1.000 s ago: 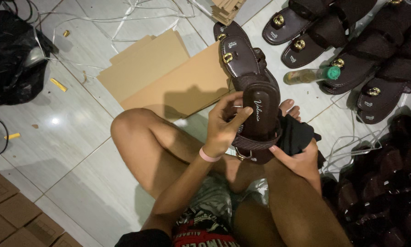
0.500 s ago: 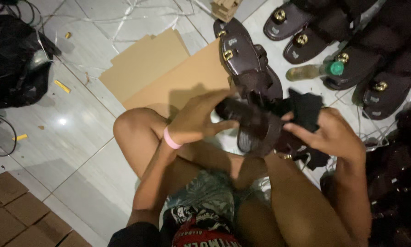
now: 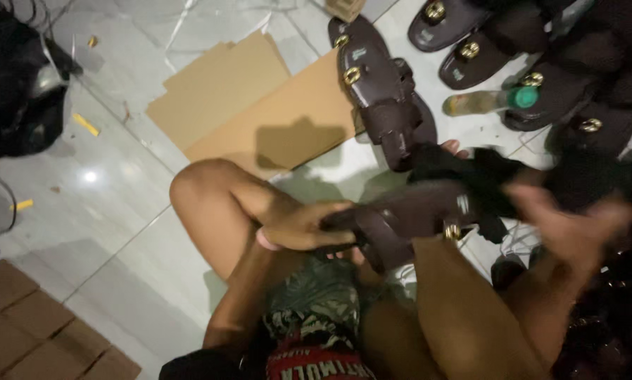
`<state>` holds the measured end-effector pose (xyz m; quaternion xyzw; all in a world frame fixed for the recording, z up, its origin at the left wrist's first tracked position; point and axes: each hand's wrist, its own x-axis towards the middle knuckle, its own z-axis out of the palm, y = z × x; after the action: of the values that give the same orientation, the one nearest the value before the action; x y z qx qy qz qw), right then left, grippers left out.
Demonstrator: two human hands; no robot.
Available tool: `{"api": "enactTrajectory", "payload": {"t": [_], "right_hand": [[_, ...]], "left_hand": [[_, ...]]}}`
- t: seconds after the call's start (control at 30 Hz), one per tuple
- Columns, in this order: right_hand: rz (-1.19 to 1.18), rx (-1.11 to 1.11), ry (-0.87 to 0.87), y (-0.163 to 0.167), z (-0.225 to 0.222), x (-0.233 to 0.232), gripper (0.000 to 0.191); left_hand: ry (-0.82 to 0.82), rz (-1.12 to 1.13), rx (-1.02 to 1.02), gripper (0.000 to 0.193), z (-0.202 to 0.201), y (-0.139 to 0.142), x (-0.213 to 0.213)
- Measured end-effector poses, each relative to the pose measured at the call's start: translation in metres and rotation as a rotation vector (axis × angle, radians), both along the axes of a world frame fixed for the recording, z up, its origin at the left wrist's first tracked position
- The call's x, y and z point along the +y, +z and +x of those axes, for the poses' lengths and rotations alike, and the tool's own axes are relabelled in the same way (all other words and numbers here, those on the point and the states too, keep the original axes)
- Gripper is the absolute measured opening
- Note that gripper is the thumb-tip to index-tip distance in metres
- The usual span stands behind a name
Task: The person sits on the floor and wipes multiple brown sandals with a black cloth. They handle each sandal individually, wiping the straps and soles, then place them back on the floor. The person also opens a cardboard box and places a sandal inside.
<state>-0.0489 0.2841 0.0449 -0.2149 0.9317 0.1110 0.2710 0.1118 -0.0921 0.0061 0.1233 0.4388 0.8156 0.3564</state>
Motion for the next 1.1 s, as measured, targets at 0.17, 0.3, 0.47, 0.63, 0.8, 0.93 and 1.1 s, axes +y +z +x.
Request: {"api": "enactTrajectory", "payload": {"t": [0.17, 0.3, 0.47, 0.63, 0.8, 0.93, 1.1], "right_hand": [[-0.559, -0.394, -0.14, -0.069, 0.008, 0.002, 0.035], [-1.016, -0.024, -0.096, -0.028, 0.053, -0.015, 0.027], [-1.242, 0.024, 0.142, 0.008, 0.056, -0.067, 0.019], [-1.195, 0.027, 0.277, 0.017, 0.041, -0.089, 0.029], [-1.078, 0.147, 0.301, 0.02, 0.038, -0.097, 0.044], [-1.048, 0.132, 0.226, 0.021, 0.038, -0.103, 0.036], [-1.17, 0.086, 0.108, 0.024, 0.051, -0.103, 0.026]], "left_hand": [[0.56, 0.045, -0.39, 0.051, 0.022, -0.022, -0.006], [0.847, 0.214, -0.3, 0.087, -0.02, -0.034, 0.039], [0.917, 0.43, -0.274, 0.093, -0.054, -0.007, 0.08], [0.936, 0.519, -0.31, 0.098, -0.064, -0.001, 0.097], [1.077, 0.48, -0.369, 0.076, -0.061, -0.027, 0.111], [1.182, 0.304, -0.262, 0.069, -0.06, -0.044, 0.122], [1.192, 0.177, -0.229, 0.072, -0.056, -0.042, 0.123]]}}
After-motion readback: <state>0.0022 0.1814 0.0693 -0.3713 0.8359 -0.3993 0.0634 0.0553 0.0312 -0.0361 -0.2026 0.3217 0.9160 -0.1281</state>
